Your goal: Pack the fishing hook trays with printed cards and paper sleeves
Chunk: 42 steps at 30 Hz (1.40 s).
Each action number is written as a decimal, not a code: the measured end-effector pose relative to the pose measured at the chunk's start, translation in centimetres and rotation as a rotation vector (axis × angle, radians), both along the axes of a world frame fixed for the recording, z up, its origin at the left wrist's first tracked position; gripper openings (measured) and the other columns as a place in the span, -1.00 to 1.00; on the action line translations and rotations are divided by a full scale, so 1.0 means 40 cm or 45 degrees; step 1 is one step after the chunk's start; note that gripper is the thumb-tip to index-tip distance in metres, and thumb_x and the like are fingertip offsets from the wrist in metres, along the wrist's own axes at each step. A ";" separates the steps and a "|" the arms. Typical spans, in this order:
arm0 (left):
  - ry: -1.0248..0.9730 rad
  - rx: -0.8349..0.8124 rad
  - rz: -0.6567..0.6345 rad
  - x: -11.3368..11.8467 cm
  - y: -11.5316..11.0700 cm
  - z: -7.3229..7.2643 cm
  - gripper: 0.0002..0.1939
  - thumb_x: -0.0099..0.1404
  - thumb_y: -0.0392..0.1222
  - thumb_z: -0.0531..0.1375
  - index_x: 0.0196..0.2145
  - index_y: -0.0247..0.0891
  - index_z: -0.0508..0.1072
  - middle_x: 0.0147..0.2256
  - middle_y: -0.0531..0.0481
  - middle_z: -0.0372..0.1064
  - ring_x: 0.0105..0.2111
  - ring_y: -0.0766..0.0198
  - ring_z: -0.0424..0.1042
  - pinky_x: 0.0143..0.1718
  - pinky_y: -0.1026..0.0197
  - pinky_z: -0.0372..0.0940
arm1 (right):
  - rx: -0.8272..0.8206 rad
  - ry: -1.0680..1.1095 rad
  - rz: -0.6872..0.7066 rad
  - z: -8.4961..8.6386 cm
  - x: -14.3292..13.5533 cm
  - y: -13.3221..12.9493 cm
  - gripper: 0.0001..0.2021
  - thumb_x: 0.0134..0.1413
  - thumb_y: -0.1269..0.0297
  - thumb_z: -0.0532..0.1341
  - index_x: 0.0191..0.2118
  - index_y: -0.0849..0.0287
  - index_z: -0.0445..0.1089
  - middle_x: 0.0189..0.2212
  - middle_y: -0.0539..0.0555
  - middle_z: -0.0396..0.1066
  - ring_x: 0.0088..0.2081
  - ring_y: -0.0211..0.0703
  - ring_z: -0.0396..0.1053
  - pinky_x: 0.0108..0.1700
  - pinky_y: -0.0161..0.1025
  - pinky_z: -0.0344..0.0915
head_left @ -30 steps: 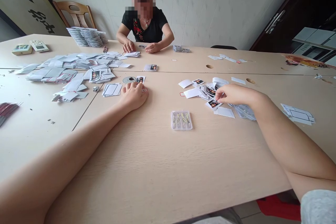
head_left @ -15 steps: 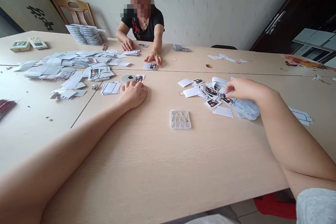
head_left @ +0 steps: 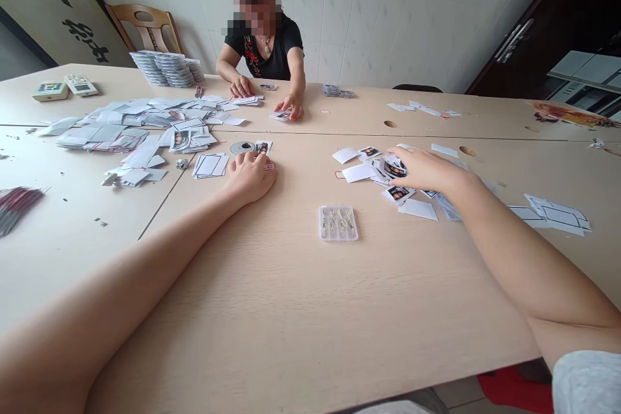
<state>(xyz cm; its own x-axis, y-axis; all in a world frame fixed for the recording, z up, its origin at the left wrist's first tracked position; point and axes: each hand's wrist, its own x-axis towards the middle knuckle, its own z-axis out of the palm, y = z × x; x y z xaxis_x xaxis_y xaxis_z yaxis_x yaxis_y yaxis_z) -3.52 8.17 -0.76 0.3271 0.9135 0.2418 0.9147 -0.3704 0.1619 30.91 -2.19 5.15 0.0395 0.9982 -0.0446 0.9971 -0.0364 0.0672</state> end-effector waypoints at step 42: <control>0.016 -0.003 0.019 -0.001 -0.003 -0.003 -0.53 0.28 0.07 -0.12 0.00 -0.20 0.31 0.11 -0.21 0.15 0.15 -0.13 0.03 0.14 -0.16 -0.01 | 0.054 0.169 0.434 -0.085 0.041 0.042 -0.45 0.05 0.01 0.14 0.16 0.09 0.28 -0.02 0.11 0.43 0.02 0.17 0.28 0.08 0.06 0.12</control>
